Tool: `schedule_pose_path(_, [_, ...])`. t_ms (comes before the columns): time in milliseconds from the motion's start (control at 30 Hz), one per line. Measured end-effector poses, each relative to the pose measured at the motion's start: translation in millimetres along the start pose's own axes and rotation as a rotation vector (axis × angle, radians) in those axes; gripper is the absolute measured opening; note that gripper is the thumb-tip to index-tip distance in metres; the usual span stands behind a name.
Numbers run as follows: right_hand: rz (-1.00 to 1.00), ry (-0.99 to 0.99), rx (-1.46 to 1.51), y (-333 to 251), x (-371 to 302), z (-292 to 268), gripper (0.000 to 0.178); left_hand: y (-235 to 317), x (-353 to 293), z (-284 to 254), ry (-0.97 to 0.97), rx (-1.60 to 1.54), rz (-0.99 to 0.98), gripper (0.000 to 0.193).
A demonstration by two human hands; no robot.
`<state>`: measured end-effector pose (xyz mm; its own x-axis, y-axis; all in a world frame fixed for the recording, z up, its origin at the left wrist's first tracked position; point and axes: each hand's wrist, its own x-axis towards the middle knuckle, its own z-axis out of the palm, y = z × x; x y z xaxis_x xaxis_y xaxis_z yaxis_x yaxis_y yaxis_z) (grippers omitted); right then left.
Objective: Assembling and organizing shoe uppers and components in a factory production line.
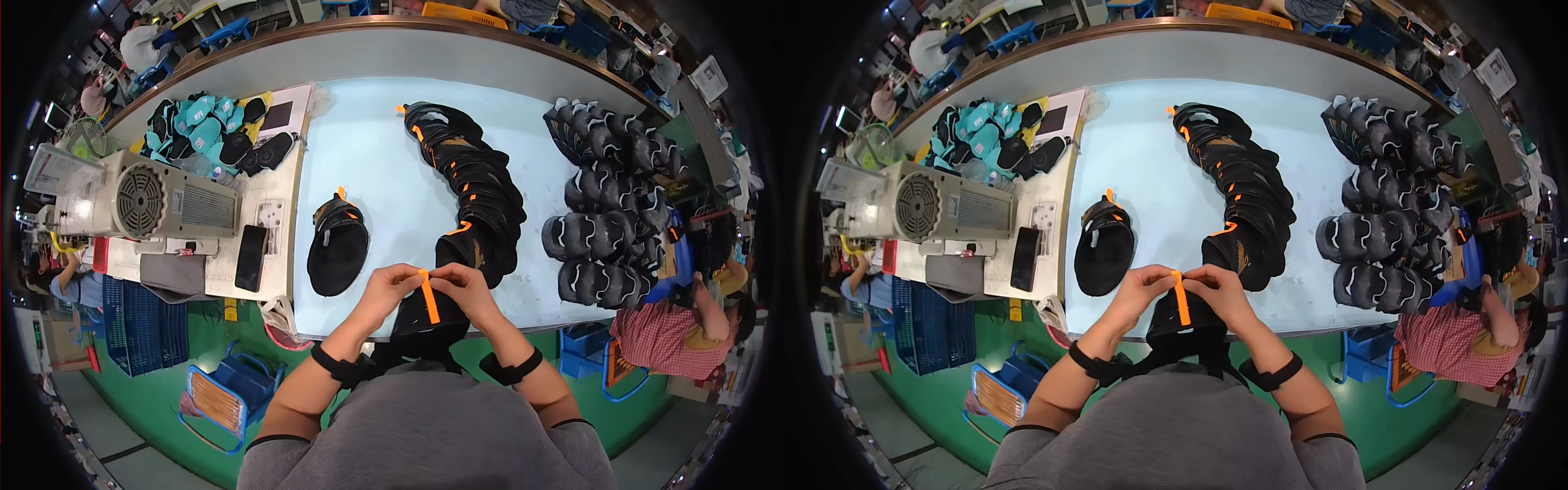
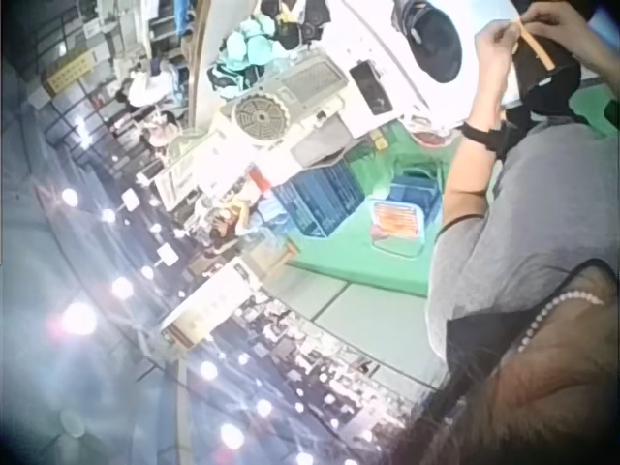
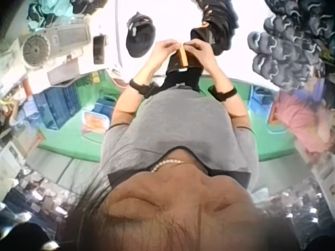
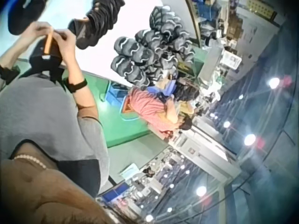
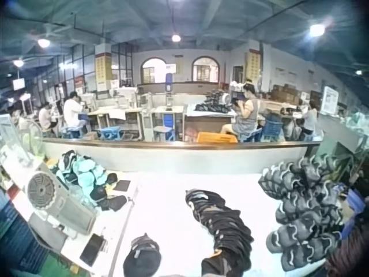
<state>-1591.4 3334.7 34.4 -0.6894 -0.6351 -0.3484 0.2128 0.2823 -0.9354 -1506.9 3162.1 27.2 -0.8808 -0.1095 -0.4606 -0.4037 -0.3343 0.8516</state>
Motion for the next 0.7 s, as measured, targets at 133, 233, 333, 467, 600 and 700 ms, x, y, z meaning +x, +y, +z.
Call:
schedule_pose_path(133, [0.155, -0.134, 0.209, -1.5, 0.8, 14.1, 0.010, -3.9, -13.6, -3.9, 0.138, 0.403, 0.399, 0.028])
schedule_pose_path(233, [0.160, -0.171, 0.244, 8.5, 0.1, 28.0, 0.013, 6.7, -29.9, 2.6, 0.231, 0.602, 0.523, 0.029])
schedule_pose_path(333, [-0.279, 0.128, -0.332, 7.0, -6.7, 62.6, 0.022, -2.8, -41.9, -0.5, 0.361, 0.791, 0.649, 0.033])
schedule_pose_path(467, [0.058, -0.016, 0.346, 34.8, 8.4, 71.7, 0.017, -3.2, -55.3, -30.6, 0.221, 0.615, 0.466, 0.048])
schedule_pose_path(600, [0.260, -0.100, 0.493, 47.1, 20.3, 53.1, 0.025, -0.2, -73.3, -42.7, -0.002, 1.207, 0.607, 0.057])
schedule_pose_path(700, [-0.139, 0.149, -0.385, 33.2, 19.8, 45.0, 0.032, -29.4, -43.0, -78.9, 0.175, 1.129, 0.511, 0.053])
